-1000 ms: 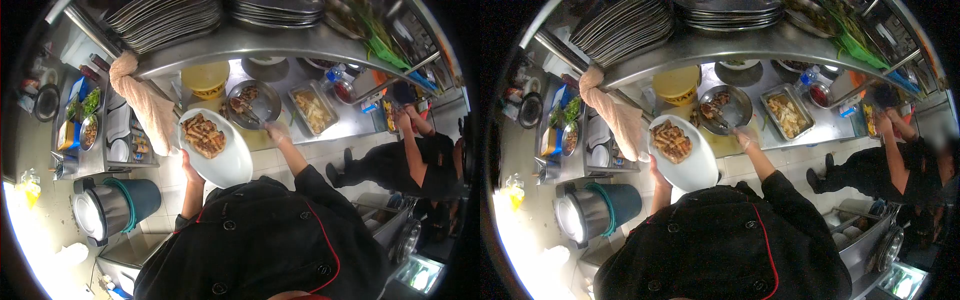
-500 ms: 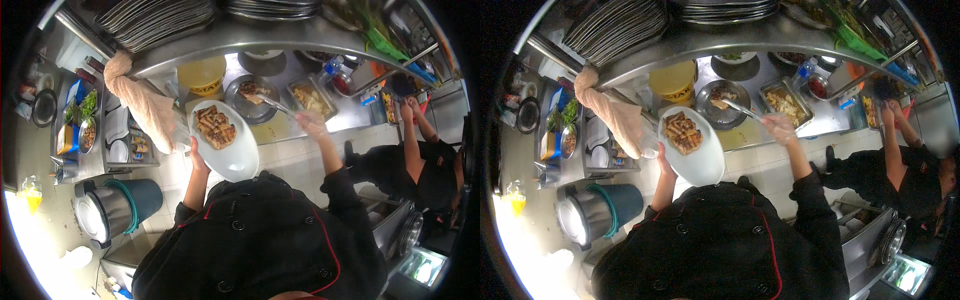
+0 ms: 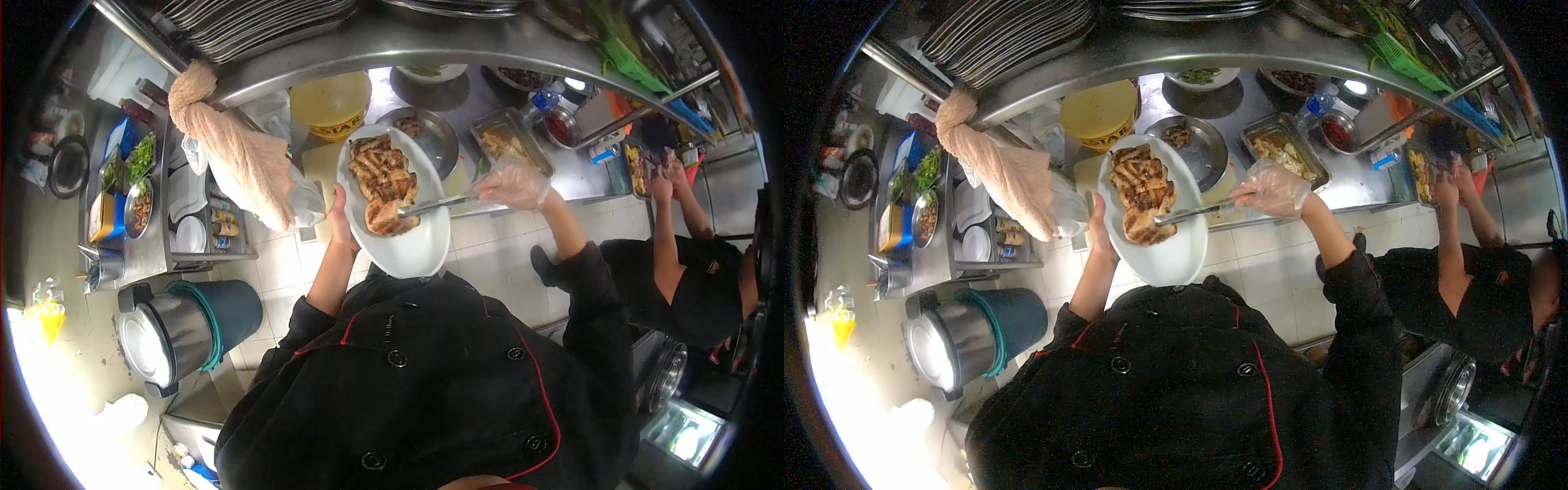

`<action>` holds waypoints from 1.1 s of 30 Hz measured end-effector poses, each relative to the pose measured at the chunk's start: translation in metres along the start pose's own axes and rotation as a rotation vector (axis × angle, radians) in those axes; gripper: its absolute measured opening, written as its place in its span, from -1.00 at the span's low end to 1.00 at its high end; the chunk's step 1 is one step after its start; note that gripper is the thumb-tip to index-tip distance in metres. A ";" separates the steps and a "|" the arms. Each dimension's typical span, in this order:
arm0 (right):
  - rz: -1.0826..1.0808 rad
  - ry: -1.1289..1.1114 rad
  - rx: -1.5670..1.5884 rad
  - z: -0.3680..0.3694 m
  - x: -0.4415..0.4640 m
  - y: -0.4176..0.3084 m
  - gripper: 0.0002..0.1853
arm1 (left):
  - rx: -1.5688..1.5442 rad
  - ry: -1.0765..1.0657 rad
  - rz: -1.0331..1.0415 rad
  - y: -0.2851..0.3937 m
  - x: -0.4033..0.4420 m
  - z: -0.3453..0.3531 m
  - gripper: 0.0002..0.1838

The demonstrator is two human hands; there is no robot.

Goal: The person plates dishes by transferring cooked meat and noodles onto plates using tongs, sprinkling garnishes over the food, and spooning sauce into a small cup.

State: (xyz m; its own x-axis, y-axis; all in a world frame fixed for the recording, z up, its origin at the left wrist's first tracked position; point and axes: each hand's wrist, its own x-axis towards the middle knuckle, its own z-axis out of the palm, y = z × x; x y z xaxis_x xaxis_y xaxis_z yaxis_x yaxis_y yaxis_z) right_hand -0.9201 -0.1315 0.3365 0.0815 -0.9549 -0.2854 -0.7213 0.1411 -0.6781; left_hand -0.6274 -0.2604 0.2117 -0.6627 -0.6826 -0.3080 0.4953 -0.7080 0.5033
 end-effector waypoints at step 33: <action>0.564 0.495 0.127 0.101 0.148 0.120 -0.64 | -0.023 0.054 0.184 0.005 -0.026 -0.036 -0.21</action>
State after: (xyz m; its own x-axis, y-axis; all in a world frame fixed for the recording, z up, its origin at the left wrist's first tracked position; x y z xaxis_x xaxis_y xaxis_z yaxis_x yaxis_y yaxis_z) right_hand -0.9250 -0.2298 0.1448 -0.6160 -0.7303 -0.2952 -0.4748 0.6433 -0.6007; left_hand -0.5874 -0.2529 0.1931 -0.5288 -0.8093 -0.2558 0.6183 -0.5737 0.5372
